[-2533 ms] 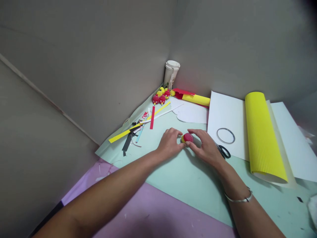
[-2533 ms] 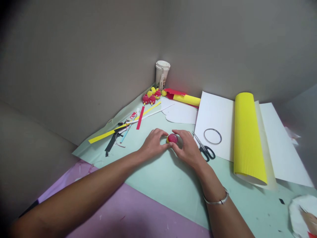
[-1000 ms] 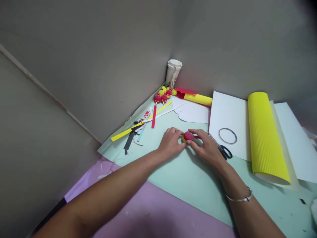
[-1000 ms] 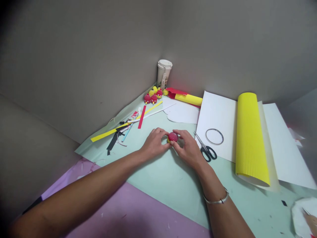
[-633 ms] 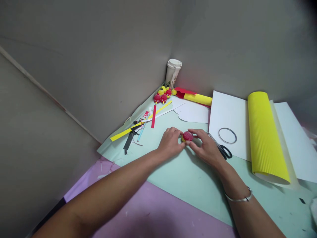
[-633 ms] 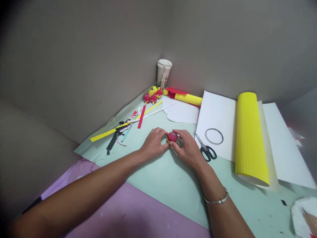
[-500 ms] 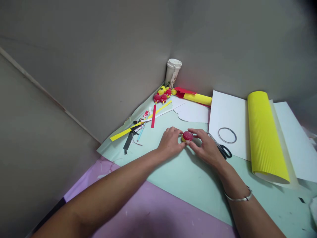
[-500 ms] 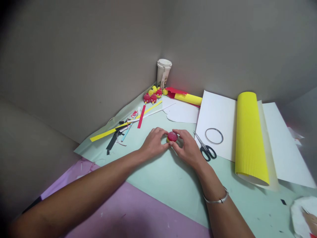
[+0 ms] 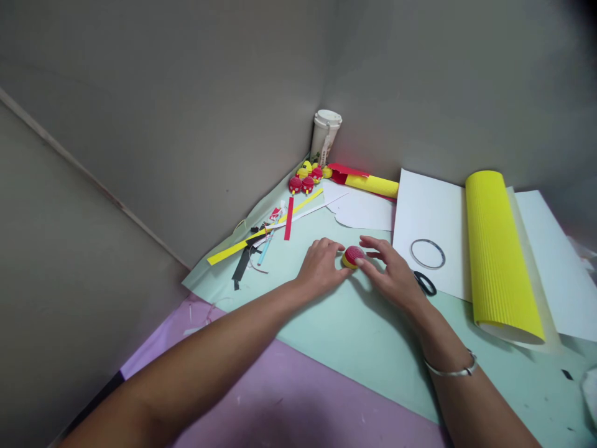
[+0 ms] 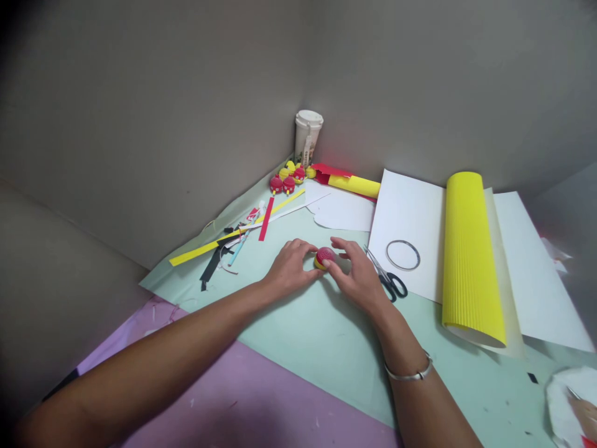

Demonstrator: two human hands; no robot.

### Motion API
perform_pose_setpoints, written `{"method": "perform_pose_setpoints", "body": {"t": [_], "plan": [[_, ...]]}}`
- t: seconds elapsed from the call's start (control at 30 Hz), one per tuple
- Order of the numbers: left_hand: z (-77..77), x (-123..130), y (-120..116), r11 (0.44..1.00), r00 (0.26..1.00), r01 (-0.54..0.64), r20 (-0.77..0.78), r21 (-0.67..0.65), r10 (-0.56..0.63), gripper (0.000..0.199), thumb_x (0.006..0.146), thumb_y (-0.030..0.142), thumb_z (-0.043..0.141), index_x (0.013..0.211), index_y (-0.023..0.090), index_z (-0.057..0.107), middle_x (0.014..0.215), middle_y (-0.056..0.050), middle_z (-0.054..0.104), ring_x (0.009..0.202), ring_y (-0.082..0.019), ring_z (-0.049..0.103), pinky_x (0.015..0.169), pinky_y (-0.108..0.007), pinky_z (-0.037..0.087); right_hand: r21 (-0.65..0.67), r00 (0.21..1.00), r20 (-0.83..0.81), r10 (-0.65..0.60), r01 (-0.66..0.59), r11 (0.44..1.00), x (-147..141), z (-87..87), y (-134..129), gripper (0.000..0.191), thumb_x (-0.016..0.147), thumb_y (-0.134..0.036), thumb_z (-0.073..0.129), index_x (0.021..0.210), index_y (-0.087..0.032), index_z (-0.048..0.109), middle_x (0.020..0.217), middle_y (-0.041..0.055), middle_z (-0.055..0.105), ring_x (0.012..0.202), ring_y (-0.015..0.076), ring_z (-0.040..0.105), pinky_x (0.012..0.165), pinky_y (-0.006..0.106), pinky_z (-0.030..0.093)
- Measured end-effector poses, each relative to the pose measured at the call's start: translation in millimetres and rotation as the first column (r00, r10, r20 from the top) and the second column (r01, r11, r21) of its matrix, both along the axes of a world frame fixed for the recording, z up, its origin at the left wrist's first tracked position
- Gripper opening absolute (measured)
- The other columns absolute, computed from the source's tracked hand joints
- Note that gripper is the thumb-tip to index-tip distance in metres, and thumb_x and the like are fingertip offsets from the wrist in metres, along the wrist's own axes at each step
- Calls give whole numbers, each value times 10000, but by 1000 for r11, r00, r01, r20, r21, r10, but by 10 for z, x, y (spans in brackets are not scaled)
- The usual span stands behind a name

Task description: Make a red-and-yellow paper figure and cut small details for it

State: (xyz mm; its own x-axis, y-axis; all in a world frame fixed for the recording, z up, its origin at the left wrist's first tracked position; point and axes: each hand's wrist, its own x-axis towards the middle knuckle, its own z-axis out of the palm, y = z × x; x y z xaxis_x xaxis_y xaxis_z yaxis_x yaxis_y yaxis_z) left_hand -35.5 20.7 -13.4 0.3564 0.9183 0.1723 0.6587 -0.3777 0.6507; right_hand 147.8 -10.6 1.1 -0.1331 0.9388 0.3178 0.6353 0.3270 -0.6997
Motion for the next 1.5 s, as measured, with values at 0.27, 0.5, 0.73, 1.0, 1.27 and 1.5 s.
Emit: {"method": "perform_pose_setpoints", "body": {"t": [0.27,0.5,0.73,1.0,1.27,1.5], "plan": [[32,-8,-8,999,1000,-2,-8,-45,1,492,718,377,738,1154,182,620,1170,-86,593,1128,-282,520,988,-403,446,-168,987,-122,-105,83,982,128,-40,39,515,871,-515,618,1314,-259,551,1260,106,626,1068,265,659,947,464,527],[26,0,-2,1000,1000,-4,-11,-28,4,454,743,397,723,1136,186,635,1146,-84,603,1108,-270,533,987,-396,453,-121,998,-48,-44,37,992,89,-94,37,488,860,-455,633,1296,-245,569,1283,106,607,1103,259,634,955,446,529],[24,5,-8,1000,1000,14,-2,-17,-14,458,746,429,716,1131,191,647,1157,-87,613,1121,-274,537,995,-394,450,-28,999,-32,19,-20,999,24,-68,17,417,859,-359,629,1258,-245,592,1226,101,613,1103,258,618,937,447,537],[11,18,-18,996,996,82,38,29,-83,463,762,336,649,1200,191,606,1135,-72,647,1083,-264,548,959,-379,466,51,991,67,112,-115,992,-36,-23,-12,426,854,-292,616,1276,-273,567,1215,93,624,1071,266,623,943,471,513],[-11,68,12,990,985,138,104,20,-139,472,772,285,615,1233,198,571,1135,-51,674,1031,-249,578,918,-364,474,75,989,65,133,-138,988,-44,15,-9,417,851,-252,610,1265,-280,567,1212,78,630,1108,260,604,971,457,487],[-36,173,38,992,990,115,75,55,-119,438,775,288,612,1203,197,584,1136,-55,679,1019,-256,577,904,-371,477,94,996,65,68,-74,993,-5,-9,14,431,841,-276,619,1269,-257,568,1222,104,611,1102,274,609,989,488,476]]}}
